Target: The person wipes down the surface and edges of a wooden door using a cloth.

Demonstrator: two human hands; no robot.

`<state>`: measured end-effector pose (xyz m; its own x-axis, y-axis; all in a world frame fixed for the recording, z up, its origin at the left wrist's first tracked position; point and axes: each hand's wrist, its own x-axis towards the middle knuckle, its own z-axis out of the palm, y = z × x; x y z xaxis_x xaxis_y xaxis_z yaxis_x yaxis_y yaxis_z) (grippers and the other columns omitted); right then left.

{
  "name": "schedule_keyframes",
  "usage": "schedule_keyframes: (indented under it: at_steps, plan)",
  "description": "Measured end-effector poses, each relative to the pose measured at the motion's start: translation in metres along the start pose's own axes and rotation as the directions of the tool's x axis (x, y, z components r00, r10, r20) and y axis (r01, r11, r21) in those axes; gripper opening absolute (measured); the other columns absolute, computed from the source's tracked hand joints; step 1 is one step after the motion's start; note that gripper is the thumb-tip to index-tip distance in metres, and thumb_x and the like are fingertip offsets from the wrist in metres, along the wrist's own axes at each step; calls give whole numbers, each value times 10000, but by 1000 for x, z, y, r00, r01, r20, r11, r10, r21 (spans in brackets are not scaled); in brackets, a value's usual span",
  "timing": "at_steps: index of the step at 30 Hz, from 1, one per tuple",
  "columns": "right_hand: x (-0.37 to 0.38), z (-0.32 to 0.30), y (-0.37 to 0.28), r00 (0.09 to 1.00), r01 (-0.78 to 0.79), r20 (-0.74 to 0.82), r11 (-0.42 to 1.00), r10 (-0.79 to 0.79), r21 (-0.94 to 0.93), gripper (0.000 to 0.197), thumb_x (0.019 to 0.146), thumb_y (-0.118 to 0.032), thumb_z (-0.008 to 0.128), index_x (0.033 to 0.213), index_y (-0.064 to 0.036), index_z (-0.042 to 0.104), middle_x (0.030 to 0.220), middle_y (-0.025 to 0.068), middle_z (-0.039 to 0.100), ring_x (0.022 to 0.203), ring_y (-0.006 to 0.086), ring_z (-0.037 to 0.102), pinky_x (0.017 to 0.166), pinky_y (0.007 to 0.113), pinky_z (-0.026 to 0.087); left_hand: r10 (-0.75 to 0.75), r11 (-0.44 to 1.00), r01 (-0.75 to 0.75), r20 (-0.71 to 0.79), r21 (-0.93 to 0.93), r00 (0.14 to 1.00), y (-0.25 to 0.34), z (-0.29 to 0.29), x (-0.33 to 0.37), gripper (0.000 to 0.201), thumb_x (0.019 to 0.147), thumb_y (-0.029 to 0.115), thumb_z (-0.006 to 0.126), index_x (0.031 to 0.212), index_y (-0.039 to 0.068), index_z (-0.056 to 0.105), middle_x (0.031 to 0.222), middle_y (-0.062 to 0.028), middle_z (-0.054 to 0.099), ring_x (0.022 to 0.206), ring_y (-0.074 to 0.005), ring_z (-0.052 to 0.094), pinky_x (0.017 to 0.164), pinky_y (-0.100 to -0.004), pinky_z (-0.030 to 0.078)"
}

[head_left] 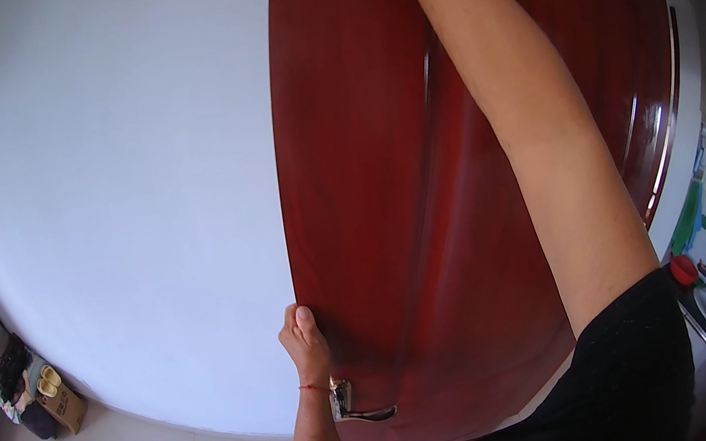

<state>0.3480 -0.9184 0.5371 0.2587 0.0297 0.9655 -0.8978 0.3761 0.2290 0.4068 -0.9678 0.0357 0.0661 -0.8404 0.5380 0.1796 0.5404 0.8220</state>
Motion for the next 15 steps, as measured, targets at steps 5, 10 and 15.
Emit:
schedule_keyframes:
  at_steps: [5,10,15]
  plan:
    - [-69,9,-12,976,198,-98,980,-196,11,571,820,-399,487,1291,-81,441,1404,176,290,1297,326,250,1004,592,179,6,998,-5,11,-61,1000,-12,8,8,489,919,425,386,703,-9,446,573,-49,325,582,-129,289,490,-319,290]
    - [-147,-3,-28,949,312,-89,945,-303,104,566,791,-368,559,1271,-84,460,1387,183,303,1285,323,257,996,611,177,0,998,-1,-16,-55,1000,-23,2,12,495,929,421,355,681,-5,401,595,-35,302,616,-121,273,510,-316,280]
    - [-221,-12,-33,943,334,-64,927,-327,173,538,737,-407,628,1213,-191,502,1328,100,384,1243,273,322,954,623,215,-112,988,112,3,-110,994,-15,9,7,576,938,460,285,785,-40,527,661,-63,487,652,-136,396,599,-293,375]
